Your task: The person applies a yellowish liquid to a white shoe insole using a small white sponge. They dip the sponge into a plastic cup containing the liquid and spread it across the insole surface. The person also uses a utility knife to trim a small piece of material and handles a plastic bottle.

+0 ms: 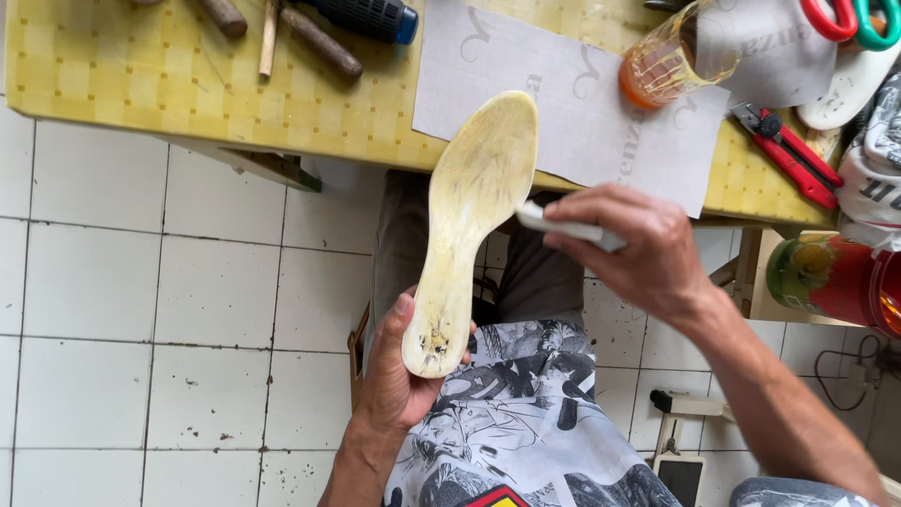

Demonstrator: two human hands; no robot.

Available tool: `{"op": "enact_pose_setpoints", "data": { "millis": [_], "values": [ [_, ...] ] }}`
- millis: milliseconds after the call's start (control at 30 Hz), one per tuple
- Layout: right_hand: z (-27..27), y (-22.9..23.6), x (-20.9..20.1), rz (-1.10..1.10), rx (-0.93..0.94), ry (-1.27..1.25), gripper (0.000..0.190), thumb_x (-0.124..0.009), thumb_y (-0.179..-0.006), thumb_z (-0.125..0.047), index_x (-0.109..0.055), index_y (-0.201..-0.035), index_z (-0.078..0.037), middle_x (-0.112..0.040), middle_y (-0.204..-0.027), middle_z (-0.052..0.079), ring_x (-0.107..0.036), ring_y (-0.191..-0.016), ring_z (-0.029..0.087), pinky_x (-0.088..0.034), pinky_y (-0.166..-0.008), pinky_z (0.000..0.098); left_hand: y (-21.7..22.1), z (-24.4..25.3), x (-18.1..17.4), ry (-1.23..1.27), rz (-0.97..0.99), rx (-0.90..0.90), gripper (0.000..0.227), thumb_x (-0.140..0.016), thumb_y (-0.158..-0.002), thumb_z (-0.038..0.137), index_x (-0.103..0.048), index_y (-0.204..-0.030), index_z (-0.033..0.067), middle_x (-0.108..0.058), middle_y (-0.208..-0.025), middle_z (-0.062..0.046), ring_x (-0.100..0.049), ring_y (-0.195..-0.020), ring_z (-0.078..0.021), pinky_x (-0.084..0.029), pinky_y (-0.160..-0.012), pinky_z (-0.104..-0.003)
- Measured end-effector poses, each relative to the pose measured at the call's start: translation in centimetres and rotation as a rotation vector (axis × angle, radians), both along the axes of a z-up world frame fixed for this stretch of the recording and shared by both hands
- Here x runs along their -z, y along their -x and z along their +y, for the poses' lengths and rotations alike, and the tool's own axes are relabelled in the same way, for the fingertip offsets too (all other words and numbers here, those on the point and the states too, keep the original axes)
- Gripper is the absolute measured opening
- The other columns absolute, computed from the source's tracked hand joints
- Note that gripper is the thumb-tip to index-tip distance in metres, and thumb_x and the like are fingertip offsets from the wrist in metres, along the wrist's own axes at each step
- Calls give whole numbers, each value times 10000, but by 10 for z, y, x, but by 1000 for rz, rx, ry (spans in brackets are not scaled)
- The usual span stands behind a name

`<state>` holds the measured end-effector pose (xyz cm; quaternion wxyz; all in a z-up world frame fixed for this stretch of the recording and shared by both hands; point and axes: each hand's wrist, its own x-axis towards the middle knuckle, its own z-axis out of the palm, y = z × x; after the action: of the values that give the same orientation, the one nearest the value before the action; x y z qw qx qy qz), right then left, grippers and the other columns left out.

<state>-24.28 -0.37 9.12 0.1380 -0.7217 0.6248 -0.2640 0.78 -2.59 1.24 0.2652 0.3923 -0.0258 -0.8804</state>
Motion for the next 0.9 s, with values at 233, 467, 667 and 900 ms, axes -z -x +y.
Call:
{"op": "enact_pose_setpoints", "data": {
  "millis": [233, 467, 667, 900],
  "values": [
    [18, -40, 9, -179, 239, 30, 237, -800, -823, -51, -747, -1047, -107, -732, -982, 38, -713, -887, 198, -560, -785, 314, 3, 4, 10, -3, 46, -53, 597, -664, -821, 407, -593, -1267, 17, -691, -1010, -292, -703, -845, -395, -611, -591, -468],
    [19, -61, -1, -224, 149, -14, 192, -786, -816, -60, -746, -996, -110, -725, -930, 58, -711, -832, 220, -566, -730, 350, 7, 1, -1, 30, 45, -95, 525, -669, -833, 382, -630, -1215, 24, -708, -981, -263, -719, -812, -348, -623, -587, -454],
    [23, -74, -9, -186, 86, 36, 198, -777, -798, -20, -737, -986, -68, -712, -935, 102, -703, -796, 253, -561, -693, 372, 8, -1, -1, 49, 77, -83, 495, -665, -852, 361, -638, -1213, 23, -710, -974, -260, -720, -796, -341, -628, -593, -446],
    [52, -94, -22, -103, -229, 71, 178, -763, -840, -143, -685, -970, -50, -685, -901, 78, -648, -667, 167, -535, -585, 289, 4, -5, -6, 128, 49, 22, 673, -613, -822, 442, -520, -1295, -28, -618, -1032, -218, -662, -840, -299, -601, -533, -362]
  ]
}}
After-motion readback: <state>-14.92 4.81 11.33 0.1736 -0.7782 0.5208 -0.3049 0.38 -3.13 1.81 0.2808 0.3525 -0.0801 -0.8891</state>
